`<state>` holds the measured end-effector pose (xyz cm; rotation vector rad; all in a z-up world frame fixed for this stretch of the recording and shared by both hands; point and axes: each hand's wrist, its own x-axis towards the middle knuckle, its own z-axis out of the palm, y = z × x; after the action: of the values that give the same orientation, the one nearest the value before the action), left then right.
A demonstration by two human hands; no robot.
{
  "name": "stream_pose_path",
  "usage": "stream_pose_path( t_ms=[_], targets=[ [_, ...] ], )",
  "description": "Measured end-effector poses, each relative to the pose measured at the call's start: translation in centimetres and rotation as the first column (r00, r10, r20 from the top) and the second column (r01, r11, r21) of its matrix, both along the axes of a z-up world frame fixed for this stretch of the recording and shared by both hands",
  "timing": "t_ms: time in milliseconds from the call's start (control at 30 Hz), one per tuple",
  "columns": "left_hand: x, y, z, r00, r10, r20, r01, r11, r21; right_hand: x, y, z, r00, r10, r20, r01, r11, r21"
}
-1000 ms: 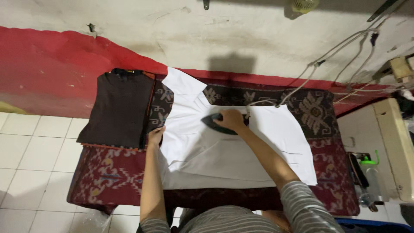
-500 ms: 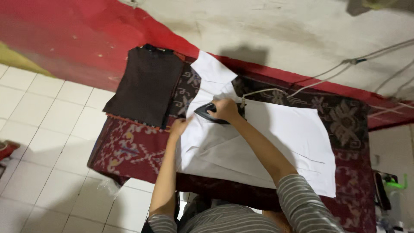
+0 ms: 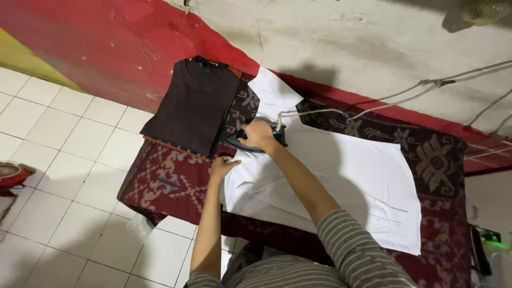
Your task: The person irons a white shirt on a padded surface by hand and with an iron, folds the shirt into a rectangular shape, and then sorts items from a blue laundry basket.
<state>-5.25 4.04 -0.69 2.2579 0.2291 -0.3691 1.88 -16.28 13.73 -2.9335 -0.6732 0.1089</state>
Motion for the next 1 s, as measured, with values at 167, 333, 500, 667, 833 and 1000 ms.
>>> stream_pose_path(
  t_ms=[167, 333, 500, 667, 833, 1000],
  targets=[
    [-0.9, -0.7, -0.2, 0.994, 0.094, 0.057, -0.094, 0.996, -0.006, 0.4, 0.1, -0.7, 1.0, -0.005, 0.0, 0.005, 1.0, 0.014],
    [-1.2, -1.1, 0.1, 0.986, 0.123, 0.115, -0.121, 0.992, -0.025, -0.2, -0.8, -1.2, 0.998, -0.011, 0.059, 0.008, 0.998, 0.055],
    [-0.8, -0.5, 0.8, 0.982, 0.117, 0.149, -0.097, 0.986, -0.139, -0.8, -4.8, -0.9, 0.994, -0.037, 0.101, 0.025, 0.993, 0.117],
    [-0.5, 0.2, 1.2, 0.992, 0.098, 0.074, -0.087, 0.986, -0.141, -1.4, -11.8, -2.6, 0.974, -0.019, 0.226, -0.013, 0.99, 0.139],
    [-0.8, 0.7, 1.1, 0.996, 0.034, 0.079, -0.003, 0.932, -0.362, -4.6, -20.2, -5.0, 0.911, -0.127, 0.392, 0.004, 0.954, 0.298],
    [-1.2, 1.2, 1.7, 0.997, 0.072, -0.029, -0.077, 0.879, -0.47, -9.3, -25.3, -3.6, 0.975, -0.214, 0.064, 0.215, 0.977, -0.015]
  ],
)
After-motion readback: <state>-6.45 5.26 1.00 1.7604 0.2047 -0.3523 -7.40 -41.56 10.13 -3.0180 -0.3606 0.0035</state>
